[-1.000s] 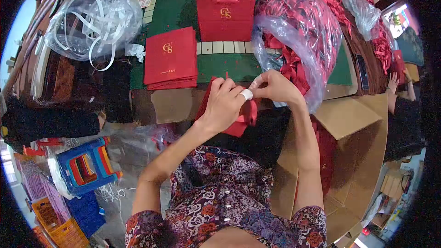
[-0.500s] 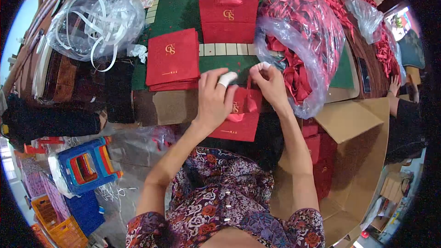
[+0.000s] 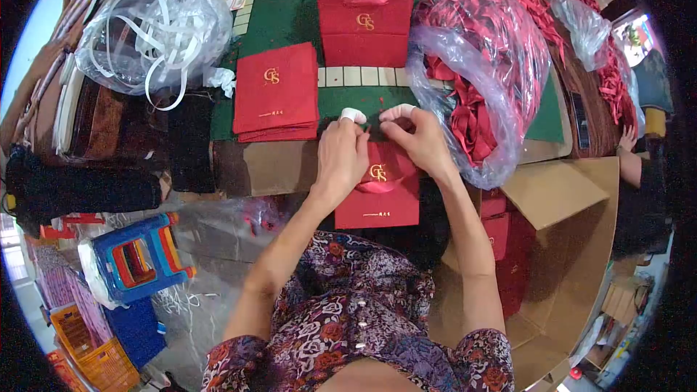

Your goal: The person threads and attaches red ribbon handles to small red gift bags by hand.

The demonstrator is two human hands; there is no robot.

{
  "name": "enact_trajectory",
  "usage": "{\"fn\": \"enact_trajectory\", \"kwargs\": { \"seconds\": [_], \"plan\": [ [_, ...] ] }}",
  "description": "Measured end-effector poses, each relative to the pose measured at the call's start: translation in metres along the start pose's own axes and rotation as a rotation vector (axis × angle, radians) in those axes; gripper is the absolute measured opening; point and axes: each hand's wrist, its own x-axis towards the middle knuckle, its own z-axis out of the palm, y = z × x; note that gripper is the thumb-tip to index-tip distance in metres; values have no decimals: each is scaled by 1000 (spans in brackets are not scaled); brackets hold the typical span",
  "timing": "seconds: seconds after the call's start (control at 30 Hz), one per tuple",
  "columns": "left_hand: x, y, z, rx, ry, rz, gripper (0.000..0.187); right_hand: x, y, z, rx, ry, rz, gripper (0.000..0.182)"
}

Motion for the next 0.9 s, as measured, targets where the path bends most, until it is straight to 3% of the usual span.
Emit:
{"fn": "enact_trajectory", "kwargs": {
  "seconds": [0.07, 0.17, 0.23, 0.43, 0.77, 0.83, 0.9],
  "plan": [
    [-2, 5, 1, -318, 85, -101, 20, 1, -1, 1, -58, -27, 0, 19],
    [0, 8, 0, -360, 140, -103, 22, -1, 2, 0, 51, -2, -33, 20],
    [0, 7, 2, -357, 148, -77, 22, 0, 1, -1, 30, -43, -168, 20],
    [4, 10, -4, -330, 145, -13, 22, -3, -4, -2, 236, -59, -35, 16],
    [6, 8, -8, -425, 75, 33, 20, -5, -4, -9, 158, -67, -61, 14],
    [3, 10, -20, -390, 124, 97, 32, -8, -15, -20, 221, 21, -16, 12],
    [-3, 1, -17, -540, 112, 7, 46, -8, -21, -31, 285, 82, -41, 10]
  ]
}}
